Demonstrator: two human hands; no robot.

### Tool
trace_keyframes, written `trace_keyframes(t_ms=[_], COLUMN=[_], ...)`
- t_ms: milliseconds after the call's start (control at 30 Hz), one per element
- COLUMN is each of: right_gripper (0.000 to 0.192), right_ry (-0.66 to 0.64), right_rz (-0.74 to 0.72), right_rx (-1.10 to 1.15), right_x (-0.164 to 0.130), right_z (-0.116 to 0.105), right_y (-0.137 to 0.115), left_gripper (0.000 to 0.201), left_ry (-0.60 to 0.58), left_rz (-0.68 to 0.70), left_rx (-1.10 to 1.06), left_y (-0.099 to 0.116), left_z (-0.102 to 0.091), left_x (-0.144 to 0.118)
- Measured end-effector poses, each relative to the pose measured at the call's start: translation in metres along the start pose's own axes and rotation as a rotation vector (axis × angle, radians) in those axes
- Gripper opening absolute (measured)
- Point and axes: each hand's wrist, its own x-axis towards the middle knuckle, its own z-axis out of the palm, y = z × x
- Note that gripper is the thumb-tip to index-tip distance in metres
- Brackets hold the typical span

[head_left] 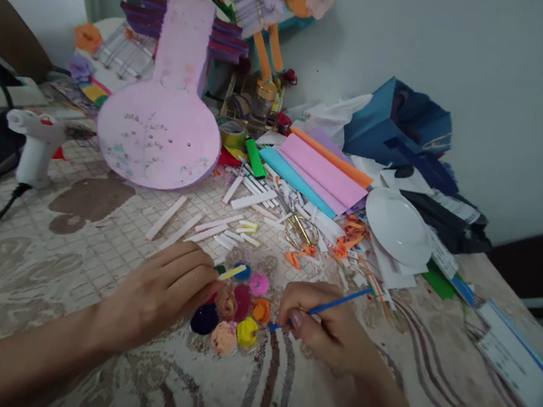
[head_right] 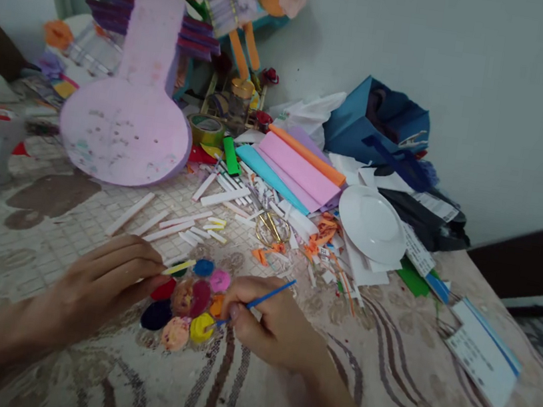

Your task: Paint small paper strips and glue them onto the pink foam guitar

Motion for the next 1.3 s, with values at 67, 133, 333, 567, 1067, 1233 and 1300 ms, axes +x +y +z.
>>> trace_keyframes(t_ms=[67, 133, 333, 567, 1067, 1233, 1300], right_gripper=[0.022, 0.02, 0.02, 0.021, 0.033, 0.03, 0.029], right_ry=[-0.01, -0.022, -0.041, 0.33, 0.341, 0.367, 0.392], right_rz=[0.005, 0.0, 0.014, -0.094, -0.286, -0.308, -0.313], right_rx=[-0.012, -0.016, -0.086, 0.091, -0.267, -0.311, -0.33], right_x=[0.001, 0.002, 0.003, -0.006, -0.012, -0.007, -0.005], right_z=[0.001, 0.002, 0.002, 0.004, 0.034, 0.037, 0.036], right_y=[0.001, 0.002, 0.002, 0.003, -0.012, -0.011, -0.012], left_gripper=[0.006, 0.006, 0.004, 0.005, 0.003, 0.004, 0.004], left_ry=[0.0, -0.003, 0.013, 0.012, 0.014, 0.022, 0.026], left_rz=[0.005, 0.005, -0.003, 0.003, -0.01, 0.01, 0.011], left_rx=[-0.006, -0.012, -0.003, 0.004, 0.007, 0.016, 0.014], left_y=[0.001, 0.001, 0.002, 0.002, 0.006, 0.005, 0.005], left_z=[0.001, 0.001, 0.001, 0.0, -0.002, -0.001, 0.0], left_x=[0.0, 0.0, 0.0, 0.002, 0.005, 0.004, 0.004])
